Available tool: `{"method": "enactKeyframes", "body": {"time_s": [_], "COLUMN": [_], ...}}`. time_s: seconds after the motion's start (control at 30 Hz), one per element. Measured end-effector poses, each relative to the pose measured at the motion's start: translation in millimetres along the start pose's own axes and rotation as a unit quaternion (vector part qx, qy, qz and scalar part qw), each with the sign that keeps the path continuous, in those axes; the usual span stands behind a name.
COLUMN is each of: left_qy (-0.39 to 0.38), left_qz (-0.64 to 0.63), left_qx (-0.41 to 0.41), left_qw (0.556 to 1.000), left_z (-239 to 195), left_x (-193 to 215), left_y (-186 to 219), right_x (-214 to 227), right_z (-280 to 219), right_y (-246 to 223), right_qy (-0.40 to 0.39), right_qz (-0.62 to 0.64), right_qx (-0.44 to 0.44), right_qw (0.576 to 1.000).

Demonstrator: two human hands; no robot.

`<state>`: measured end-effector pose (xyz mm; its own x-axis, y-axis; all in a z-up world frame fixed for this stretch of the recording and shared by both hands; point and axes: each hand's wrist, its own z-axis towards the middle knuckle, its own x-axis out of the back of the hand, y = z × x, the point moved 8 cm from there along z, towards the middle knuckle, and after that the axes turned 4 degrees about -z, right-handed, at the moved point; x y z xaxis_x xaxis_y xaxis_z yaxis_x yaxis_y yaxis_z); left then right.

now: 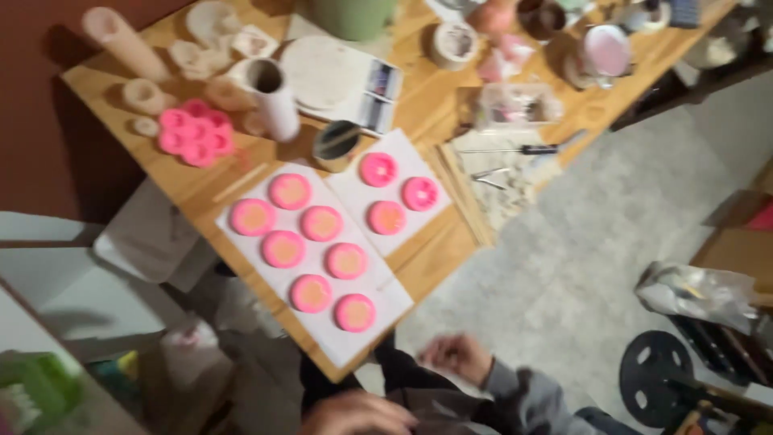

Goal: The person handles pink circular wax items on a wooden table, using a digital scale and calculator. They insert wooden sticks into the center of the wax circles to create candle wicks, arranging them on a white surface.

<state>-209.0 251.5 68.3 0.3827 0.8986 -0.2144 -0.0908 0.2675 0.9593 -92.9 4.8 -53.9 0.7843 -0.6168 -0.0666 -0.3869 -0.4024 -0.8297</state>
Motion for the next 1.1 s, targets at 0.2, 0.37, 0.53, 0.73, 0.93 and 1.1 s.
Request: {"method": "enactKeyframes", "body": {"time_s": [0.2,0.37,0.53,0.73,0.93,1.1], "left_qy": [0.273,0.253,0.374,0.229,0.218,0.245], "left_qz": [0.111,0.149,0.239,0.096,0.082,0.067], "left_qx": [0.019,0.015,0.111,0.064,0.120,0.140], "left_qw": [0.955,0.956,0.889,0.967,0.965,0.957], "left_z": [-1.2,-24.6,-38.2,-96.1,-71.2,-65.9], "left_x": [-2.0,-30.6,-48.8,-34.2,-22.1,-13.0], "left_y": [28.2,16.2,4.9,-93.0,-70.6,-66.3], "right_x": [188.6,219.1,232.8,305.3,292.5,291.8], "right_z": [-2.0,3.7,30.8,44.2,50.2,52.0], "right_y": [-14.6,-3.3,-17.6,12.9,24.6,15.8], "right_qy": [0.367,0.425,0.428,0.476,0.392,0.414], "right_qz": [-0.084,-0.057,-0.121,-0.159,-0.097,-0.124], "right_qx": [0.073,0.057,0.083,-0.006,-0.039,-0.012], "right_qw": [0.923,0.901,0.892,0.865,0.914,0.902]}}
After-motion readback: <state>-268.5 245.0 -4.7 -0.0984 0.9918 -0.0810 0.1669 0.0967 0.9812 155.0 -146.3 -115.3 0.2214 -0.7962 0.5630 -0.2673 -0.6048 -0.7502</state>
